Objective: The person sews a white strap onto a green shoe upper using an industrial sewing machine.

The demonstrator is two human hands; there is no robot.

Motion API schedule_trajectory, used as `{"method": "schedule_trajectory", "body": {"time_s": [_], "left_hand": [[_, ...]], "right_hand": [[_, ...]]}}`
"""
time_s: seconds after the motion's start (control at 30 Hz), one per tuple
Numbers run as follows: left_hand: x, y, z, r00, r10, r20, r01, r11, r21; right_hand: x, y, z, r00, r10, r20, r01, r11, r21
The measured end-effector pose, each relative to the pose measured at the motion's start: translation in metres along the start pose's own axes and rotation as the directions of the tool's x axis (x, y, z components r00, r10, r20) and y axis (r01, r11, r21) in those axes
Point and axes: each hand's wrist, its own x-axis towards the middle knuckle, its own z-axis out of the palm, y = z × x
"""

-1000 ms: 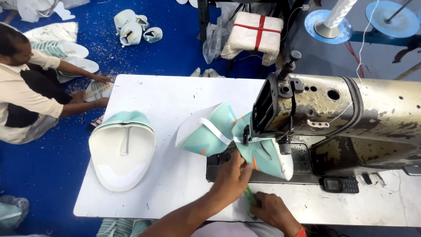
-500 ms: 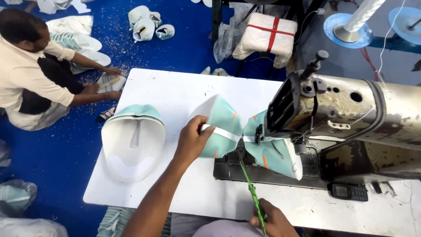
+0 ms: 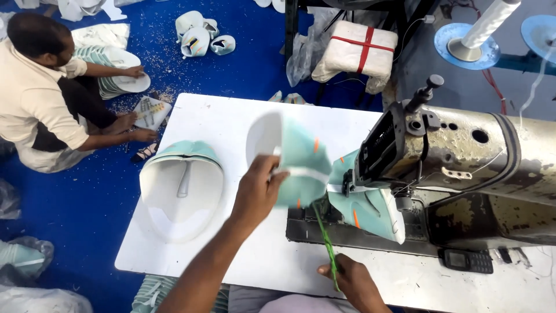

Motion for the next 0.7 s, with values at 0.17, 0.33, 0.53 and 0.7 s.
{"method": "schedule_trajectory", "body": {"time_s": [0.17, 0.33, 0.53, 0.7], "left_hand": [[0.046, -0.042, 0.037, 0.808, 0.572, -0.138, -0.462, 0.762, 0.453], [0.045, -0.014, 0.078, 0.96, 0.069, 0.27, -0.105, 0.987, 0.121], [0.043, -0.034, 0.111, 0.775, -0.19, 0.602, 0.358, 0.918, -0.171], [0.007, -0.033, 0.097, 0.711, -0.24, 0.661, 0.583, 0.727, -0.363]], "right_hand": [[0.009, 0.066, -0.009, 0.86, -0.426, -0.282, 0.213, 0.8, -0.561], [-0.037, 0.0, -0.028, 0.471, -0.356, -0.807, 0.341, 0.917, -0.205], [-0.021, -0.039, -0.084, 0.593, -0.354, -0.723, 0.497, 0.868, -0.017], [-0.009, -0.071, -0.116, 0.467, -0.508, -0.724, 0.388, 0.853, -0.348]]}}
